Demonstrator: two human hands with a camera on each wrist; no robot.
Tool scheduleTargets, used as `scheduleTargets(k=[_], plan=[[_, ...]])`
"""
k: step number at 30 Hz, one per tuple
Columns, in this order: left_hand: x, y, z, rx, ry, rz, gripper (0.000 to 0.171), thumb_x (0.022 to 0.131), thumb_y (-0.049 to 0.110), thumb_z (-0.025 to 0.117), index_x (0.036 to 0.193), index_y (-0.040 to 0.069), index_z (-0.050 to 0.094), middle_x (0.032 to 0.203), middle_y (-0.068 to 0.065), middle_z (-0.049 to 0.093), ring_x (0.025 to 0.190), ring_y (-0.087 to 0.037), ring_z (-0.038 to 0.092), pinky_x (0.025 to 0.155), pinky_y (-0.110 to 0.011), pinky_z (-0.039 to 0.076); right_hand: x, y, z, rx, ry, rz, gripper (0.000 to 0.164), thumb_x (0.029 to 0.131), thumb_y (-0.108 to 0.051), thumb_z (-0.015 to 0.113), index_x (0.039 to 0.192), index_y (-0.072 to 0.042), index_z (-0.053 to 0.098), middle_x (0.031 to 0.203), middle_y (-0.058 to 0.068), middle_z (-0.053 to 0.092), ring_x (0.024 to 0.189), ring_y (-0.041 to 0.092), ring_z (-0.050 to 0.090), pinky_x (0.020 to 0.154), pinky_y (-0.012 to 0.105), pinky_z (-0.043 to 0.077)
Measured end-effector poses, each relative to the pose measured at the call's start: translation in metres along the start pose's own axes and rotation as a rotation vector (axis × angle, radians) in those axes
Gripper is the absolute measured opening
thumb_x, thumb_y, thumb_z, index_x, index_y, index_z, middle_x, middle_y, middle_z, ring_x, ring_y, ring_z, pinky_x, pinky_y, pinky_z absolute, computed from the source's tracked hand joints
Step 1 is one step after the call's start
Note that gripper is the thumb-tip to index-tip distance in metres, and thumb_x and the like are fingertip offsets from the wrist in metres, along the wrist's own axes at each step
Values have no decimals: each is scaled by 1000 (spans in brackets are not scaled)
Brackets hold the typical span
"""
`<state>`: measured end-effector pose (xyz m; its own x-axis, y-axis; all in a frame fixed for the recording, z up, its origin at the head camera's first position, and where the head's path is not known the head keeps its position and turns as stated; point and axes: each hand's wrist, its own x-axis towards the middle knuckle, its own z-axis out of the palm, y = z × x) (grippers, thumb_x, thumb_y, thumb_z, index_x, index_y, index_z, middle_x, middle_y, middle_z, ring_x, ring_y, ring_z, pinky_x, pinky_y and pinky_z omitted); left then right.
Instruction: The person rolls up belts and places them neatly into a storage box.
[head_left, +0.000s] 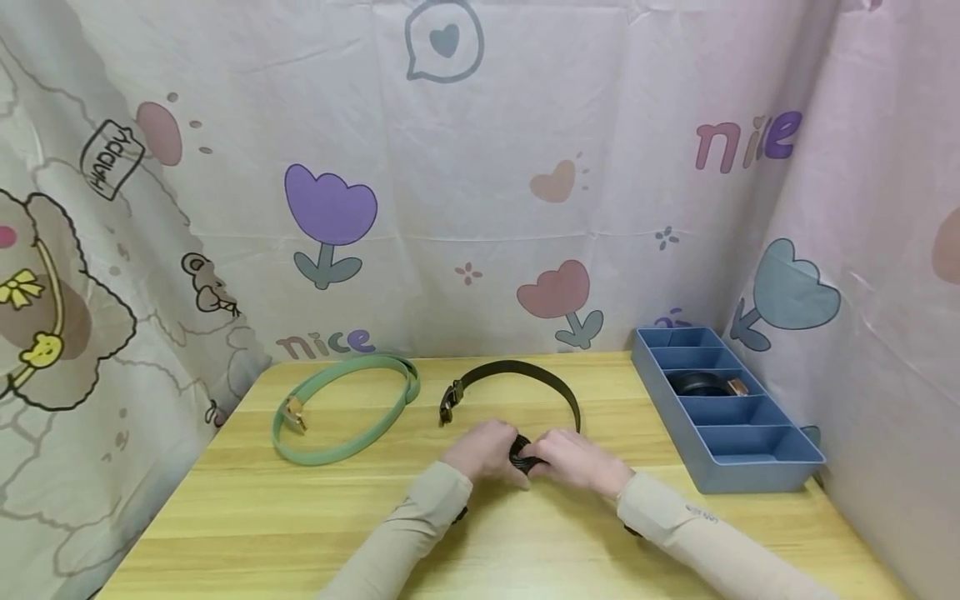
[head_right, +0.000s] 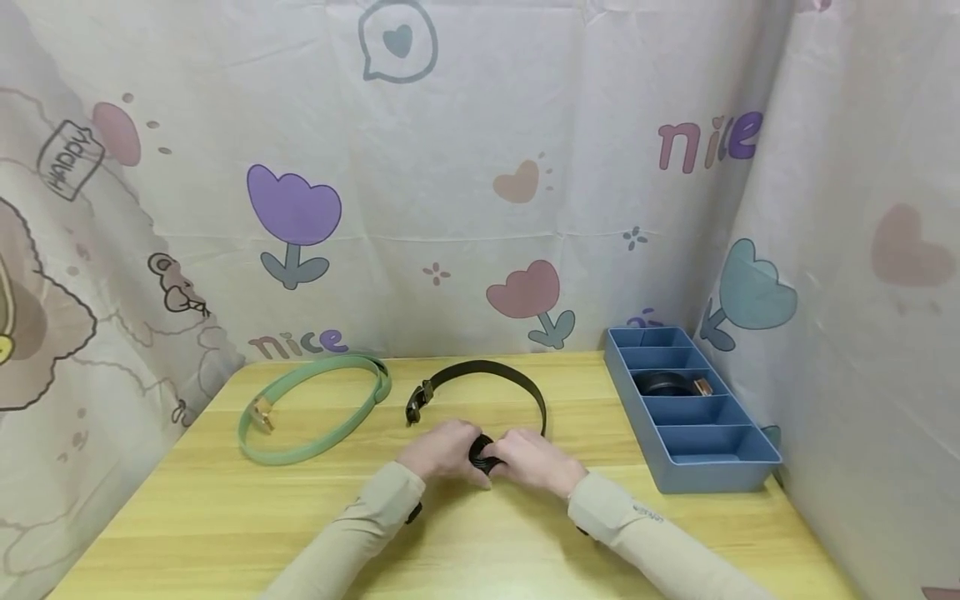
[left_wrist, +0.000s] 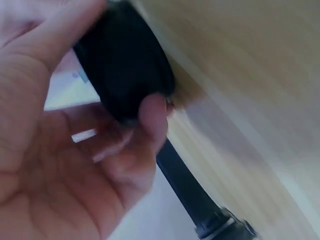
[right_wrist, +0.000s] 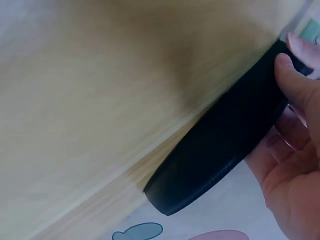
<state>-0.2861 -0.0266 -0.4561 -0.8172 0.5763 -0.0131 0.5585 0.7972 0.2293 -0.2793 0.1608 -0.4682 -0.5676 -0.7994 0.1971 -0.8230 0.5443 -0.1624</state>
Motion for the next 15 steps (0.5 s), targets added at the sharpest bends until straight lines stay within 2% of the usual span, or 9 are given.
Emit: scheduleTargets(k=[2,4,9,13,15], plan=[[0,2,2,16,18,-24,45,62,52,88,74,18,61,71,6,58,61,-7,49,56,-22,43,-1,-1,1,-6,10,-10,7,90,-20,70,85,-23,65,77,-10,66,66,-2,49,60,16,41],[2,3,3,22,29,-25,43,63,51,88,73,18,62,71,6,58,61,-7,49,56,-22,43,-2,0,1,11,17,-29,7,89,-17,71,90,-22,66,81,-9,66,69,-1,51,62,16,42],[5,-3,2,-16,-3,45,38,64,36,90,88,21,65,80,11,62,70,-3,52,67,-20,44,-6,4,-2,21,3,-45,23,87,-20,74,109,-19,68,92,-4,67,77,3,56,68,19,47],[6,-5,-2,-39,-52,129,38,65,27,90,92,22,64,82,13,61,73,-2,54,69,-18,45,-6,2,-3,-31,-20,-32,17,88,-29,72,102,-21,68,87,-5,64,73,1,53,64,18,46],[5,-4,-1,-40,-52,129,38,66,28,90,91,21,63,82,13,60,72,-2,53,67,-18,45,-5,1,-2,-53,-14,-24,12,89,-30,71,96,-21,67,82,-6,62,69,0,50,61,18,44]])
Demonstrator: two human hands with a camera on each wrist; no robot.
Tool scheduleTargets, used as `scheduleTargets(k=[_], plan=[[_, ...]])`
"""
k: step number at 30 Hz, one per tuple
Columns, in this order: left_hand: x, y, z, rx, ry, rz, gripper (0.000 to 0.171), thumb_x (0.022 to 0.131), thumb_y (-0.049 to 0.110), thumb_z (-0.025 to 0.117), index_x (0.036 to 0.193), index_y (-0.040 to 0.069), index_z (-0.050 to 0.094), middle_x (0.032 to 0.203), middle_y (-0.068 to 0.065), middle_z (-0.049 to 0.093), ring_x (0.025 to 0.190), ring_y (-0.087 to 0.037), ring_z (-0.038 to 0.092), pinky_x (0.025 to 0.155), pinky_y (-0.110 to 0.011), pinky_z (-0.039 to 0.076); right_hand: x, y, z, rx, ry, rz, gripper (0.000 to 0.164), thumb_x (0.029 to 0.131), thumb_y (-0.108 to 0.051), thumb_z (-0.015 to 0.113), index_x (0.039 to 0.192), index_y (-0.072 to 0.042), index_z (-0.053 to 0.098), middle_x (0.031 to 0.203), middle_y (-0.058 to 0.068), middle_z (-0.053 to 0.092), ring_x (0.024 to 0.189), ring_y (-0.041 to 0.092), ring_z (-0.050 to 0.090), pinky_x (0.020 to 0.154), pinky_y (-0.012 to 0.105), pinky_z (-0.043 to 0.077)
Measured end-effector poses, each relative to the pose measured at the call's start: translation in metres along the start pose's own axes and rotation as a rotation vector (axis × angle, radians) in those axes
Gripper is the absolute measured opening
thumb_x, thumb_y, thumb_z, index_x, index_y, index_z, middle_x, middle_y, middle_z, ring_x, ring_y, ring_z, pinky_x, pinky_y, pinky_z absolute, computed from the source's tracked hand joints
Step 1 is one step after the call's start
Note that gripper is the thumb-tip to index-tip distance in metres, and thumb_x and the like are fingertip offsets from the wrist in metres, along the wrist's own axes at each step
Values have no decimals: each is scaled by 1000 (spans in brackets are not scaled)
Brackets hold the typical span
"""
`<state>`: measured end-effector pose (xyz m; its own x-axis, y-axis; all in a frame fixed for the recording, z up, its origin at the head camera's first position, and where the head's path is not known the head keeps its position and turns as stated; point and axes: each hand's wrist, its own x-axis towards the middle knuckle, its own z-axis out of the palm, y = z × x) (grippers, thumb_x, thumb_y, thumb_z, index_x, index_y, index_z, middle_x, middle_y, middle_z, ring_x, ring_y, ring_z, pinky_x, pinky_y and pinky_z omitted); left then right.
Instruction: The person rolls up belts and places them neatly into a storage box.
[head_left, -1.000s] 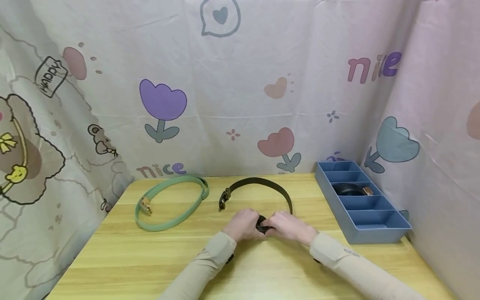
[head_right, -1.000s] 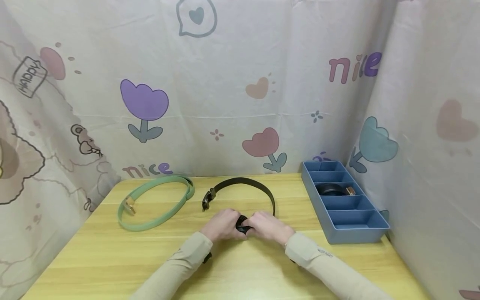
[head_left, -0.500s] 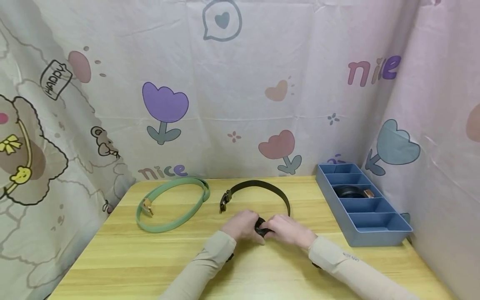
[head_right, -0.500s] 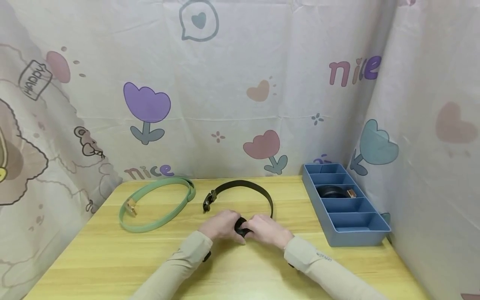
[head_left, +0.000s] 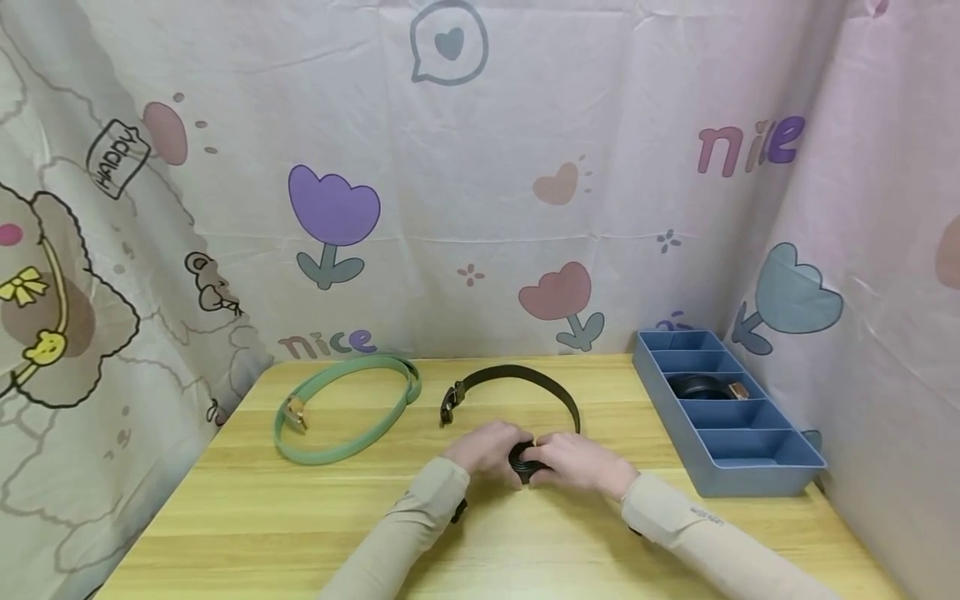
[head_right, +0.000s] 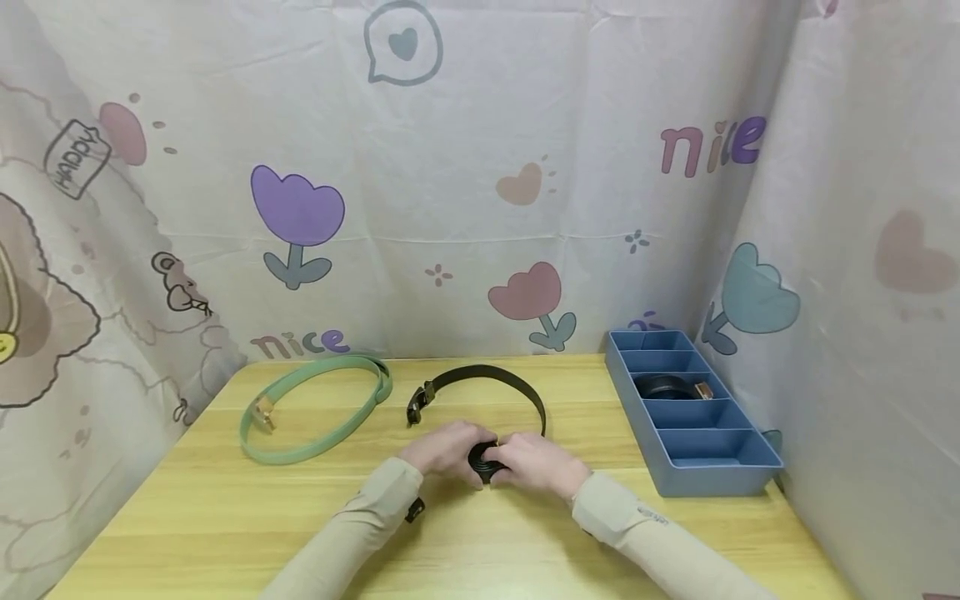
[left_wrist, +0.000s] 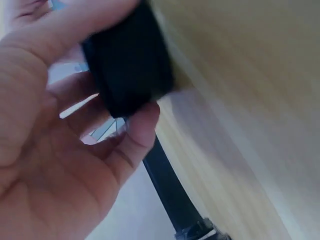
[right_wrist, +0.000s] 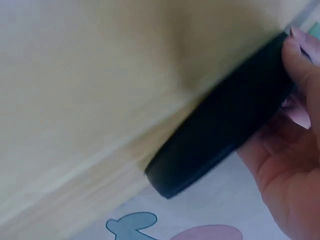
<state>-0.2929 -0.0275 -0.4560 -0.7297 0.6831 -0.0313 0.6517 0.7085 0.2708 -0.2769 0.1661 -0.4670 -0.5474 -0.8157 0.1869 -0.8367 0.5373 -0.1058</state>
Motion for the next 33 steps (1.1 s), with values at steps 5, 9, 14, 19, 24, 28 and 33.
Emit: scheduleTargets(k=[5,9,14,19,24,28,33], plan=[[-1,4,7,24,73,-83,45,62,42,91,86,19,62,82,8,60,70,-5,52,64,-21,45,1,-1,3,-62,75,-6,10,88,-30,72,87,-23,65,73,-8,58,62,0,45,55,19,38],[-2,3,7,29,100,-80,43,63,39,91,86,19,62,81,8,61,70,-5,52,65,-21,45,0,1,3,-47,75,-22,15,86,-26,74,98,-21,66,79,-6,60,66,1,48,58,20,41],[-2,-1,3,28,52,-49,42,63,30,92,91,21,61,83,10,60,74,-4,52,70,-20,45,0,4,1,38,20,-4,26,87,-23,74,111,-17,66,91,-3,65,76,2,55,67,21,48],[-3,3,2,48,29,-66,43,65,39,90,89,18,61,82,8,60,72,-5,52,67,-20,46,4,3,4,-16,53,-21,10,87,-25,74,91,-21,65,79,-7,65,67,-1,51,59,18,43],[-3,6,3,36,49,-85,43,66,46,88,88,19,62,81,8,60,70,-5,52,64,-20,45,2,0,2,17,20,-9,7,90,-19,70,94,-21,65,81,-7,64,68,0,50,60,17,41],[0,3,3,34,29,-9,40,67,35,89,91,21,61,83,11,59,74,-4,52,69,-19,44,-3,2,-5,113,-57,12,23,90,-14,70,112,-19,65,96,-5,68,81,3,58,71,20,48],[3,0,4,47,-5,85,41,66,26,90,92,22,59,83,13,57,75,-3,51,71,-17,43,-6,3,-6,68,-50,-18,23,89,-21,71,112,-18,66,96,-3,68,83,3,60,73,22,51]])
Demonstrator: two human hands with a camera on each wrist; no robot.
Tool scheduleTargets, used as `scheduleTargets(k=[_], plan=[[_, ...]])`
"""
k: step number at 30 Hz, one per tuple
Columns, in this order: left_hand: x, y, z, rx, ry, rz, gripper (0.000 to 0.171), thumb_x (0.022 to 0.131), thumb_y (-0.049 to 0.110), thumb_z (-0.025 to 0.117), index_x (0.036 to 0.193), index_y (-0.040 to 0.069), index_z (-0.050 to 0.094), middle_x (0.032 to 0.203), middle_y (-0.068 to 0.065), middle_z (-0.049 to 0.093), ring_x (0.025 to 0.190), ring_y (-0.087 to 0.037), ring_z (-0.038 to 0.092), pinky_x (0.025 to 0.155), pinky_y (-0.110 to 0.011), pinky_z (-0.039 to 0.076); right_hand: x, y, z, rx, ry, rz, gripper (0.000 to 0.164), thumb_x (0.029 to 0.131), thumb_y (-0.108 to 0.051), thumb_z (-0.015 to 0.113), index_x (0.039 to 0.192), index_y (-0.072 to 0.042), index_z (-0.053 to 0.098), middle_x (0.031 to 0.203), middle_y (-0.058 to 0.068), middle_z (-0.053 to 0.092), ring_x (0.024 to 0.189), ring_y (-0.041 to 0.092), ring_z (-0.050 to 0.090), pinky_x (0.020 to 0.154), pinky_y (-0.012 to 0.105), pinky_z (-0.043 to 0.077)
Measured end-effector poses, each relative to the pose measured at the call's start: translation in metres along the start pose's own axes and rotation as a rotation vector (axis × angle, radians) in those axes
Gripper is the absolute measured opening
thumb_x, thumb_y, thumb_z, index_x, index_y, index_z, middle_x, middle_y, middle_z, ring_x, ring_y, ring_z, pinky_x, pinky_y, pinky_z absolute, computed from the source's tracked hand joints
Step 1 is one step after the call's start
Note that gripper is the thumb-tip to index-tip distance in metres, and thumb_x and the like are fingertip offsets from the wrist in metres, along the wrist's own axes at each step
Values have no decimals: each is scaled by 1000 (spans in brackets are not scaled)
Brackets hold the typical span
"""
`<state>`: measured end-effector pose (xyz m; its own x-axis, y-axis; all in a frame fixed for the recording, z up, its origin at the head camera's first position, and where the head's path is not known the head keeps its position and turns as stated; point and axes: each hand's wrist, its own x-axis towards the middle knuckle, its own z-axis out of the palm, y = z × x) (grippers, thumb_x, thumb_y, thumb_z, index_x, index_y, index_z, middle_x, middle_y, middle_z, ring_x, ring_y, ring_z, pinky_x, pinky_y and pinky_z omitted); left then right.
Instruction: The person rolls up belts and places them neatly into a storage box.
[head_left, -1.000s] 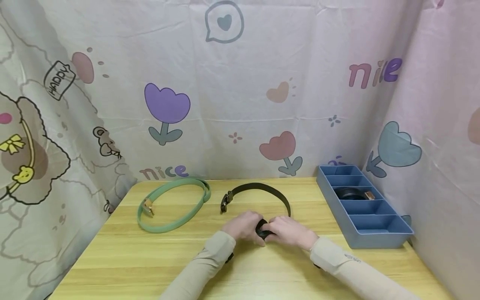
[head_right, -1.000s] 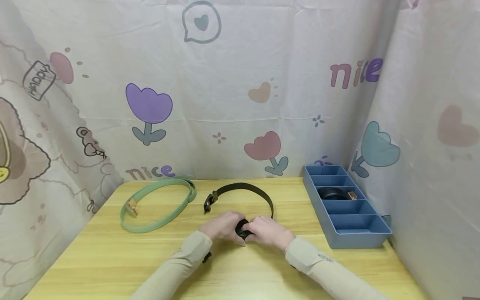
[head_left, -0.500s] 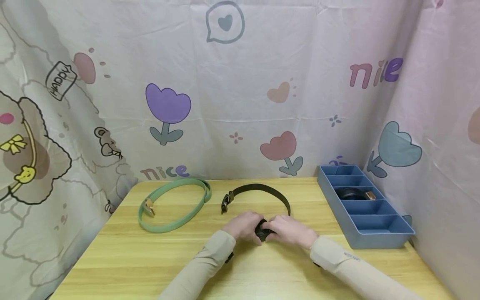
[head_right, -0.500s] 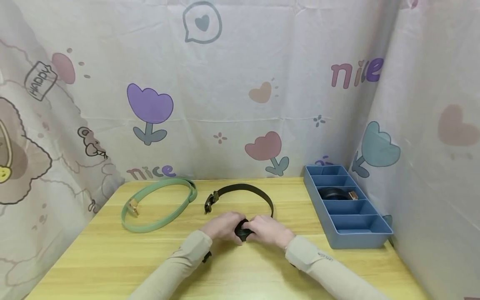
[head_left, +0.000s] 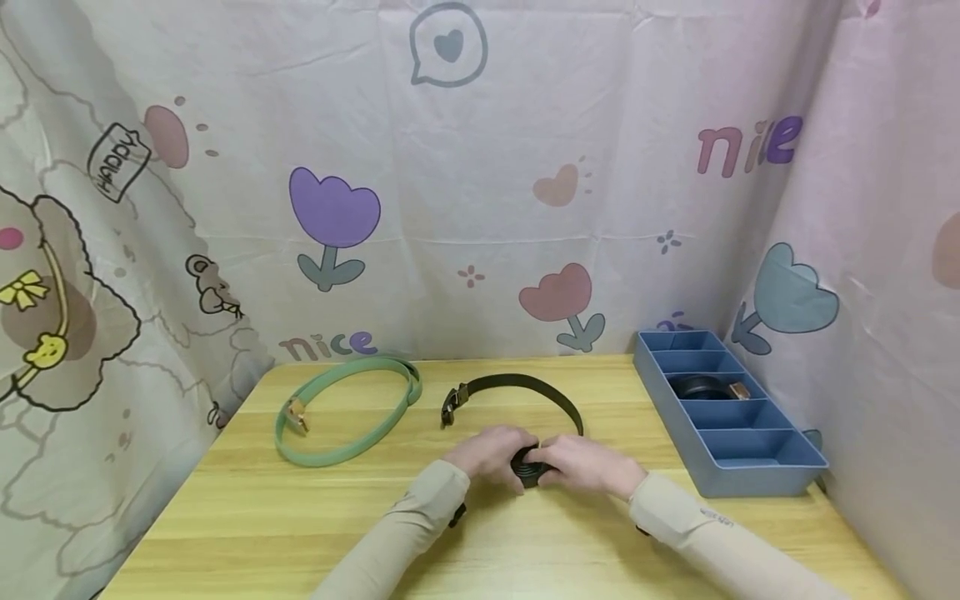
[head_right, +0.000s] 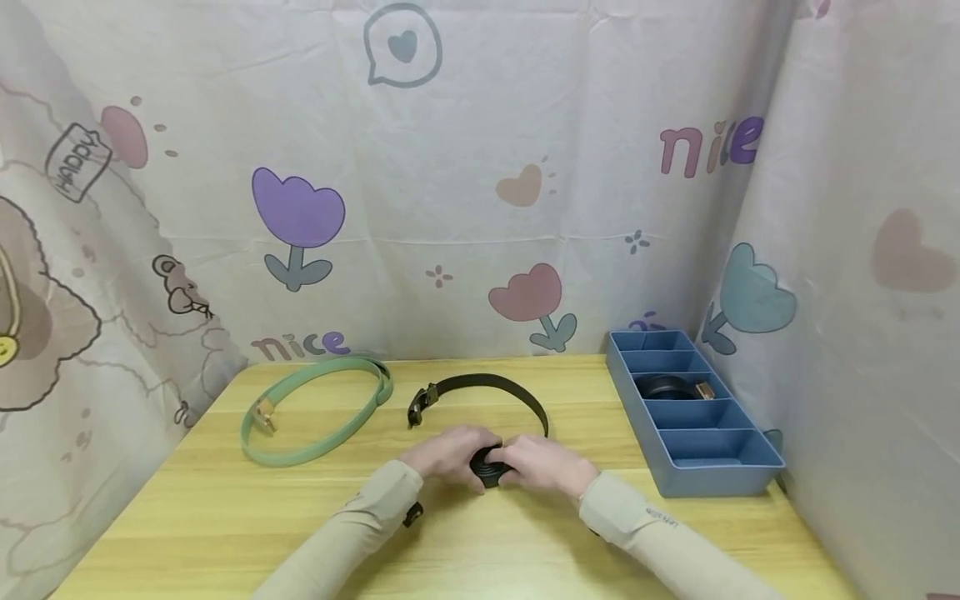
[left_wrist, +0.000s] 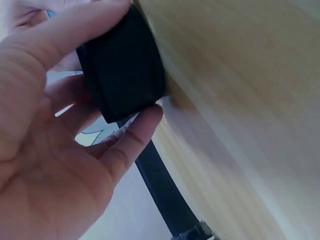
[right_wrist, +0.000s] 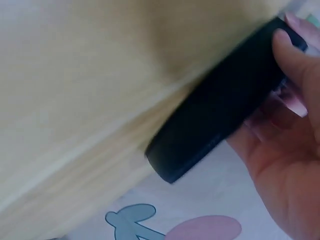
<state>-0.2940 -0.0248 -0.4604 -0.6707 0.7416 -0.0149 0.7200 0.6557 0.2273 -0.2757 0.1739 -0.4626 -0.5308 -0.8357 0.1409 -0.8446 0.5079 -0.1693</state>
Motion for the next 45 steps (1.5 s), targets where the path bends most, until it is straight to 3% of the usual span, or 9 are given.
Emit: scheduleTargets(k=[7,10,19,23,27,30,38,43,45], plan=[[-2,7,5,-6,58,-105,51,66,55,84,90,17,61,80,11,56,70,-4,50,63,-18,43,1,-1,8,-102,106,-26,9,89,-27,70,96,-21,67,77,-7,67,66,-3,53,60,21,48],[-3,8,5,0,65,-123,50,68,56,83,91,19,61,79,11,55,69,-4,49,61,-19,42,0,0,8,-103,102,-27,11,89,-26,70,98,-20,67,78,-7,67,66,-2,54,59,20,47],[-3,6,1,-10,-4,24,39,71,31,87,98,22,60,93,12,61,82,-1,52,76,-16,43,-5,4,0,-28,7,5,33,82,-18,78,114,-18,68,104,-2,68,92,6,62,81,27,53],[-3,12,0,-19,-19,-51,39,73,38,85,96,19,59,88,10,58,76,-3,51,69,-18,44,-6,4,4,-47,42,12,19,83,-20,77,100,-22,68,87,-8,64,77,0,56,68,21,49],[-3,20,2,-6,39,-166,54,71,58,80,97,15,62,87,5,60,71,-6,51,63,-21,44,-6,3,8,-54,69,34,12,86,-21,74,94,-25,67,79,-11,61,69,-3,51,62,18,45],[-3,22,6,49,78,-192,56,70,62,78,97,15,63,86,4,60,70,-6,50,61,-21,43,-6,2,9,-62,71,52,10,87,-25,73,95,-26,67,79,-11,61,68,-3,50,61,17,45],[-2,17,7,75,28,-73,48,75,50,80,108,22,61,99,7,62,81,-6,54,71,-20,45,-18,5,-2,-30,-1,57,40,85,-20,75,124,-24,65,102,-5,67,88,5,61,75,27,52],[-1,18,3,100,-14,-7,63,78,43,79,132,20,57,128,2,61,111,-12,58,100,-28,43,-18,7,-4,13,20,18,29,84,-13,75,112,-18,68,100,-6,69,87,4,62,77,25,52],[-1,19,2,124,-15,-6,63,77,43,80,132,20,57,126,1,61,109,-11,58,100,-27,43,-16,6,-2,-2,44,5,23,83,-13,76,103,-19,68,91,-7,69,79,2,59,71,22,50]])
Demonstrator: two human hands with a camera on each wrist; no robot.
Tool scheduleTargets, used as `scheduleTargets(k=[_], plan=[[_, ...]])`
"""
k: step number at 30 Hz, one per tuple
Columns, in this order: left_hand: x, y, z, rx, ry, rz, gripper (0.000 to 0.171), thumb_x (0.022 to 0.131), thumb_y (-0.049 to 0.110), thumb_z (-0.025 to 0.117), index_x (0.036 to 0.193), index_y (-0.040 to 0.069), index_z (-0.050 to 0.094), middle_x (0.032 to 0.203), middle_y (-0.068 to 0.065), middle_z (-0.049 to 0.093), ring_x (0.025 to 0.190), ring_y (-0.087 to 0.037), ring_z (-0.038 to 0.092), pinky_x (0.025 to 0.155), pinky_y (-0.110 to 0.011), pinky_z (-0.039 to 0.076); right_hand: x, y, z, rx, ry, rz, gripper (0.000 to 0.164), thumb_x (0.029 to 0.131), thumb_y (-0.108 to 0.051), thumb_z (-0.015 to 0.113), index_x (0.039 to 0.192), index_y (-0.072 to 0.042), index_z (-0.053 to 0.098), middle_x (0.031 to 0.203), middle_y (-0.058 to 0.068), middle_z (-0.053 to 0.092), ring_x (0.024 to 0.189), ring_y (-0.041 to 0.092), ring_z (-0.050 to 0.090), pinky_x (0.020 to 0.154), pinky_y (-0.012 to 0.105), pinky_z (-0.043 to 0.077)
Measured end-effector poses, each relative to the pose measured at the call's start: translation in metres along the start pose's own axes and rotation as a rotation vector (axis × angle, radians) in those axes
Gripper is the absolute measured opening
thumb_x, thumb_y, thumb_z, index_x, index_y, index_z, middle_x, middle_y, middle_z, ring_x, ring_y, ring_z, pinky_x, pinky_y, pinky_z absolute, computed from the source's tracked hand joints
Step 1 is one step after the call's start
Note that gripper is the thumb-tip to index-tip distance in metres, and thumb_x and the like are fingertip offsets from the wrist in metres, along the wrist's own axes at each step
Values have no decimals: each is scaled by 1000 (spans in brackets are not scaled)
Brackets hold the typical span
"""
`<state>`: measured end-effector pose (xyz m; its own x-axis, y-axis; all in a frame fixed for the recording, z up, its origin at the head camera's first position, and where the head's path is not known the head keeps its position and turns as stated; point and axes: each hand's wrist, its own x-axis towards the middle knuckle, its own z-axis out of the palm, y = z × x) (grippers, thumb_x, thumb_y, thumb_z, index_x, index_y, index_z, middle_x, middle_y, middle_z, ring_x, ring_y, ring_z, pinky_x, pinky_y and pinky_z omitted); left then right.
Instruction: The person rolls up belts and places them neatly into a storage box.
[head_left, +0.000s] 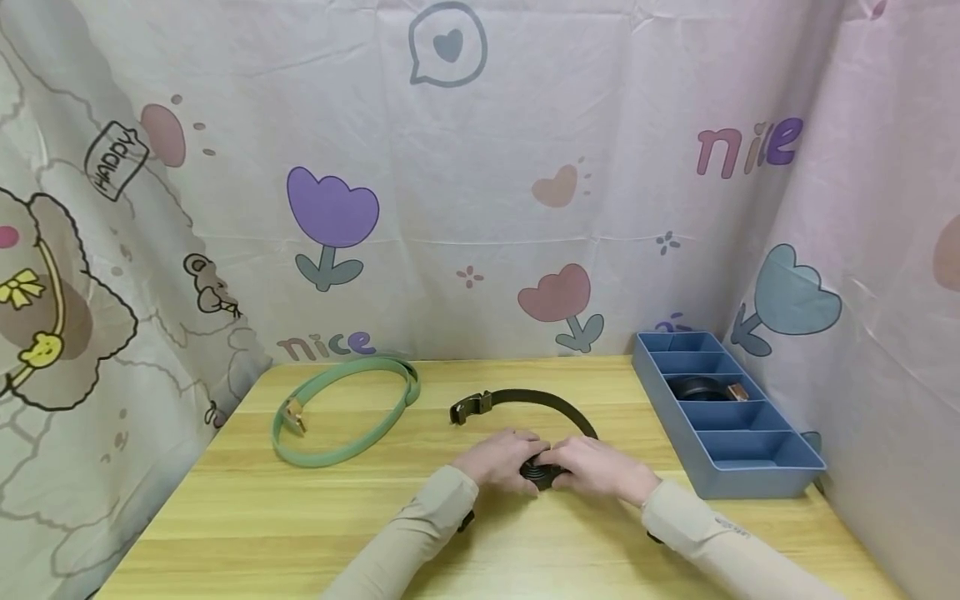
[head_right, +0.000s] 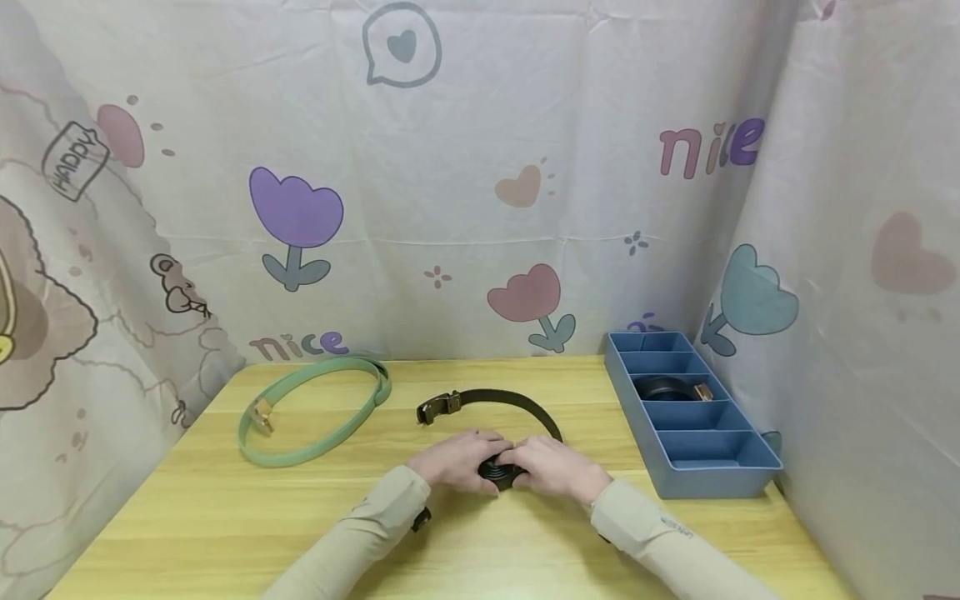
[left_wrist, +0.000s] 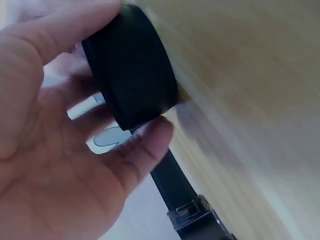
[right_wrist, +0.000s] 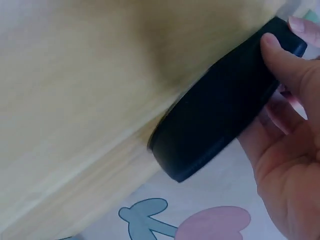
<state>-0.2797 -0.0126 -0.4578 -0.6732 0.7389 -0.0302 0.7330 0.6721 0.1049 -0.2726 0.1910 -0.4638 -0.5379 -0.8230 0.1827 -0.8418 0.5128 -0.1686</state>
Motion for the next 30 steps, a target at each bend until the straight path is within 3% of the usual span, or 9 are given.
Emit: scheduleTargets(k=[5,8,12,15,18,21,24,30], plan=[[2,4,1,-24,46,-90,52,71,54,82,108,24,62,95,6,60,81,-7,53,69,-22,45,3,-1,5,-28,30,20,15,84,-14,75,94,-22,67,79,-9,66,68,-2,53,61,19,46],[3,5,3,-31,83,-127,50,70,57,81,101,24,61,87,7,57,74,-7,49,62,-22,41,3,-1,6,-51,32,39,12,87,-19,73,96,-22,66,80,-8,67,68,-2,54,61,19,47],[4,2,3,-16,83,-91,48,70,46,84,109,26,64,93,6,61,78,-7,53,68,-22,44,0,2,5,-26,9,40,23,87,-22,73,109,-21,67,94,-6,69,79,2,60,69,23,51],[5,-2,0,-41,49,-47,61,69,38,86,124,27,63,108,6,64,91,-7,58,82,-23,47,-3,4,0,21,-24,31,39,86,-18,73,124,-19,64,112,-3,69,96,8,64,82,29,53],[4,-5,-1,-67,12,-24,71,70,35,86,135,28,58,119,7,63,100,-7,58,91,-24,46,-4,5,-2,50,-36,26,43,87,-14,72,129,-17,62,123,0,67,107,12,64,90,34,53],[3,-6,-3,-75,-1,-18,69,71,33,85,134,28,58,116,6,62,96,-7,56,88,-23,46,-2,4,-2,56,2,20,36,86,-12,72,122,-15,66,117,0,70,103,11,65,88,32,54],[3,-5,-3,-56,4,-32,65,71,34,84,131,27,58,110,5,61,90,-7,55,83,-23,47,1,2,2,21,51,17,25,85,-11,74,108,-18,69,99,-4,72,87,5,65,76,26,54],[1,-3,1,-34,30,-135,71,71,57,80,129,23,57,110,1,61,88,-10,56,76,-26,48,6,-4,12,-30,85,52,14,87,-16,73,100,-19,69,80,-8,69,68,-4,56,60,17,47]])
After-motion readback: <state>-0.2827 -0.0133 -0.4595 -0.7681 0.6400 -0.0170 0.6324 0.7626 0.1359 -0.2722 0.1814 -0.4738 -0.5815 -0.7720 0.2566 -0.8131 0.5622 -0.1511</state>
